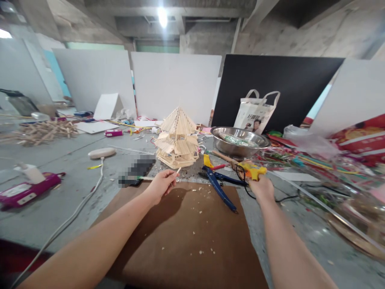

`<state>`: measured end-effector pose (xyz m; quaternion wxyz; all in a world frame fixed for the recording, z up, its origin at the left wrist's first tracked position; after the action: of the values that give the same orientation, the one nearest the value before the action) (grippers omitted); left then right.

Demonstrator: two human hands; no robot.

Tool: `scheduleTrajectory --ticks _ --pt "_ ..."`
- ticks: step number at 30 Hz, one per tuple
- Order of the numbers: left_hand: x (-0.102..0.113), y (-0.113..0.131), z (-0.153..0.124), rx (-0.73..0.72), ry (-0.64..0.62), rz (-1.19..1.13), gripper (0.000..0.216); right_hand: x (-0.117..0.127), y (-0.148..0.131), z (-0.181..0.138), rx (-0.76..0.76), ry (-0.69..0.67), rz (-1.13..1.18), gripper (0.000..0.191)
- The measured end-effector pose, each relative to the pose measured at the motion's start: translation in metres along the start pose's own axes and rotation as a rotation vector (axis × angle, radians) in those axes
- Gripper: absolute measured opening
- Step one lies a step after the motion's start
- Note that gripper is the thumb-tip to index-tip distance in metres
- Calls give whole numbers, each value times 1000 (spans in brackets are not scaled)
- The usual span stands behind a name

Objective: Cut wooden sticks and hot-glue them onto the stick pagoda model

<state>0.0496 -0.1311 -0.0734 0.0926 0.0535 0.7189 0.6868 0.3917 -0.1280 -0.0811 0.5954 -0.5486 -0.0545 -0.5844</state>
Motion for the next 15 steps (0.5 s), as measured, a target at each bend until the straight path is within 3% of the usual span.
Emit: scheduleTrajectory --ticks 7,12,15 --pt "0 1 -1 4 -5 10 13 6 -10 -5 -20 19 -211 22" --pt "-1 2 0 8 6 0 12 17 -40 -18 136 152 -224 29" --pt "-1 2 0 6 12 1 12 20 -68 -34 262 112 -211 26"
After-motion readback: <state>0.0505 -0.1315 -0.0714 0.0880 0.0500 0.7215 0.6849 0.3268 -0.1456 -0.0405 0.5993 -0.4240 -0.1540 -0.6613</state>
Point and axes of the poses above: each hand's wrist, its own z-axis towards the middle knuckle, its own x-axis out of the back of the hand, y = z × x, the point moved 1 cm from there along z, towards the middle knuckle, and after that the axes turned 1 degree about -x, right-handed, at the moved point
